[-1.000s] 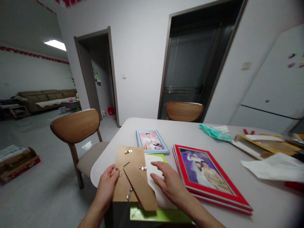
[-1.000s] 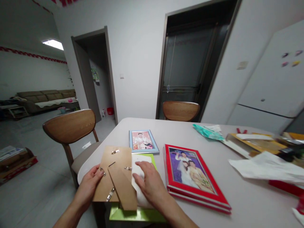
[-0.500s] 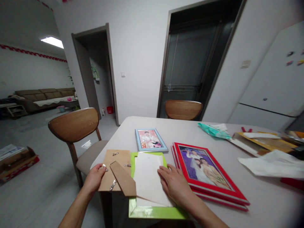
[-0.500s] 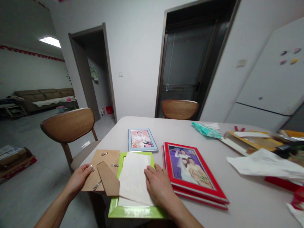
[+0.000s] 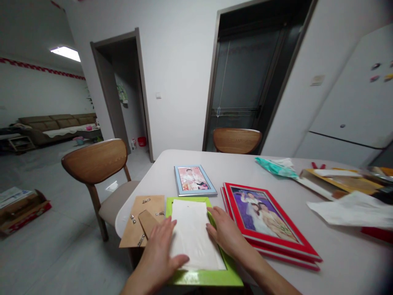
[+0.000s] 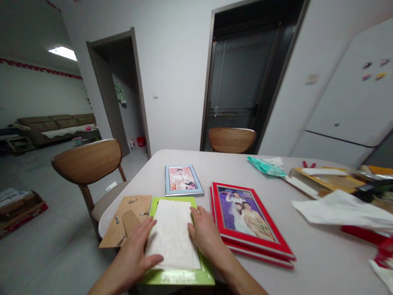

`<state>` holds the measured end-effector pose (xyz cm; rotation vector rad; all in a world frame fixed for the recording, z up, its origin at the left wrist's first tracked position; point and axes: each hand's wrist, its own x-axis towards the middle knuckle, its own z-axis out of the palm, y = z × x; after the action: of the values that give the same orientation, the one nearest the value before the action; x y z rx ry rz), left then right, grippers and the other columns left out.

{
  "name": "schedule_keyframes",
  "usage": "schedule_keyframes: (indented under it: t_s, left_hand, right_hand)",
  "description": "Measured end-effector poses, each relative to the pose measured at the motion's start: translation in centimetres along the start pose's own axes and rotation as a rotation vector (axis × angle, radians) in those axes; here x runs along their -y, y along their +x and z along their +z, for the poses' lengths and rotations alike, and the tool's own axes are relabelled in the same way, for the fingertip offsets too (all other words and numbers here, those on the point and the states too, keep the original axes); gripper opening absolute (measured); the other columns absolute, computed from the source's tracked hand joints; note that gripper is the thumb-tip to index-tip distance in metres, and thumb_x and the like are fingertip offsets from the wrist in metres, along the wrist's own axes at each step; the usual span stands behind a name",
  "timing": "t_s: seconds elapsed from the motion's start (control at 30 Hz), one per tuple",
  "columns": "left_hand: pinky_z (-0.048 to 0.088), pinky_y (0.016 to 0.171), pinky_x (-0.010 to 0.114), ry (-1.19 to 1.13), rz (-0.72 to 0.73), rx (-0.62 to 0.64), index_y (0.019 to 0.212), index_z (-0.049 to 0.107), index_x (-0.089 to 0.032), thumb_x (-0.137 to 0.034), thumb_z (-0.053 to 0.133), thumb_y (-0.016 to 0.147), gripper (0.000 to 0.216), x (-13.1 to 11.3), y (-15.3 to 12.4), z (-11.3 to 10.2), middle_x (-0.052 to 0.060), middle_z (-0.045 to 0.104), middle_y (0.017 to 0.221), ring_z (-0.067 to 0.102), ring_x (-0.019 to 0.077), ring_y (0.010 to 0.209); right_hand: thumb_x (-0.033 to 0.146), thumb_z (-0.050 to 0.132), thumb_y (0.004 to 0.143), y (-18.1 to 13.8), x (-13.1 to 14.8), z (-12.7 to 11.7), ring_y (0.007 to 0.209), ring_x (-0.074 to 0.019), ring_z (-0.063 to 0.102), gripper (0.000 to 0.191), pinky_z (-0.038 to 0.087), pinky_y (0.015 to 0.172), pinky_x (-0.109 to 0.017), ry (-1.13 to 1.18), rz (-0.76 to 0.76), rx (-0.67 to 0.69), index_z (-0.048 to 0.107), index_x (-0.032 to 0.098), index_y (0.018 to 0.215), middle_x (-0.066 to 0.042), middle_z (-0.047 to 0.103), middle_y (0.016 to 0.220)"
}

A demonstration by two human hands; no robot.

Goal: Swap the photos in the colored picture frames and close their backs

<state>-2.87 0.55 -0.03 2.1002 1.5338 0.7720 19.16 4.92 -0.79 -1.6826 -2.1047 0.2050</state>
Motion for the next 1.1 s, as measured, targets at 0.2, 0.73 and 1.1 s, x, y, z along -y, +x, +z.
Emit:
schedule_keyframes:
  t_s: [0.2, 0.73, 1.1]
  left_hand:
    - [0.010, 0.100, 0.053, 0.059, 0.081, 0.293, 0.121, 0.040, -0.015, -0.042, 0.072, 0.047, 0.085, -2.9, -1.1, 1.7, 0.017, 0.039, 0.126, 0.031, 0.0334, 0.118]
    - [0.027, 0.099, 0.042, -0.102, 0.226, -0.030, 0.122, 0.035, -0.012, -0.020, 0.059, 0.057, 0.069, -5.8, 0.5, 2.0, 0.013, 0.037, 0.129, 0.032, 0.0264, 0.117]
    - [0.047, 0.067, 0.027, -0.432, -0.260, -0.552, 0.109, 0.046, -0.017, -0.023, 0.053, 0.065, 0.045, -0.2, -0.9, -2.0, 0.006, 0.060, 0.098, 0.059, 0.0185, 0.077]
  right_hand:
    - [0.015, 0.044, 0.067, 0.5, -0.3, 0.1, 0.088, -0.0223, 0.054, 0.052, 0.038, 0.077, -0.030, -0.058, 0.095, 0.061, 0.040, 0.007, 0.118, -0.016, 0.057, 0.097]
    - [0.015, 0.057, 0.058, 1.1, 4.1, -4.5, 0.047, -0.0088, 0.053, 0.059, 0.043, 0.045, -0.019, 1.513, 0.454, 0.035, 0.039, 0.020, 0.114, 0.003, 0.060, 0.064]
    - [0.018, 0.045, 0.067, 1.6, -0.3, -1.7, 0.067, -0.0162, 0.058, 0.053, 0.041, 0.059, -0.024, 0.378, 0.239, 0.019, 0.039, 0.013, 0.119, -0.007, 0.062, 0.080]
